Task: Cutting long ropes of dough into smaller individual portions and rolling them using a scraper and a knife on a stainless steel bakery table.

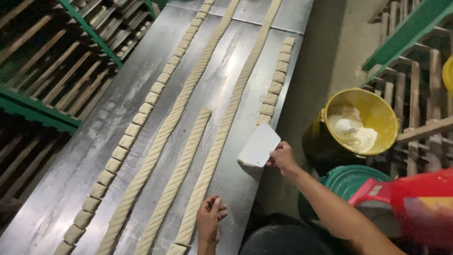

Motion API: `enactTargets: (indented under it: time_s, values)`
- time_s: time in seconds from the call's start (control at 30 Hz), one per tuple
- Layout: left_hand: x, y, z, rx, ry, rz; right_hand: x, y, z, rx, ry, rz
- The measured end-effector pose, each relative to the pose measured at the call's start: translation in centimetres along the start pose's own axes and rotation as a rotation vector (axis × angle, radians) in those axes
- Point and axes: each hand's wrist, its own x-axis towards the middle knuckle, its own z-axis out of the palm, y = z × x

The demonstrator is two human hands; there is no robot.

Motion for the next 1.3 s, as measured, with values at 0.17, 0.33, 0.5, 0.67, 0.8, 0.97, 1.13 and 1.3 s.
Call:
enactTargets:
  time_s: [0.17, 0.33, 0.5, 0.67, 0.8, 0.97, 1.13, 1.3]
  values:
    - [0.3, 1.0, 0.6, 0.103, -0.012, -0.06, -0.8, -1.4, -2.2, 0.052, 0.033, -0.071]
    - [0.5, 2.3, 4.7, 0.25, 0.014, -0.063, 0.0, -1.8, -5.0, 0.117, -0.095, 0.017]
    - [4.0, 1.7, 14.4, 0.235, -0.204, -0.08, 4.2, -3.2, -9.6, 0.093, -0.28, 0.105]
    - [8.6, 0.4, 26.4, 0.131, -0.43, -0.068, 9.0, -7.1, -15.4, 0.086, -0.284, 0.096]
    - [11.2, 0.4, 34.2, 0.312, -0.453, -0.034, 12.0, -10.2, -19.6, 0.133, -0.273, 0.04]
    - [14.6, 0.9, 40.3, 0.256, -0.61, -0.049, 13.1, -15.2, -21.9, 0.238, -0.272, 0.008]
    - [16.9, 2.6, 44.4, 0.36, -0.67, -0.022, 16.4, -15.1, -23.2, 0.377, -0.283, -0.04]
    - [23.3, 2.6, 46.5, 0.349, -0.524, -0.112, 22.5, -16.3, -25.4, 0.488, -0.136, -0.068]
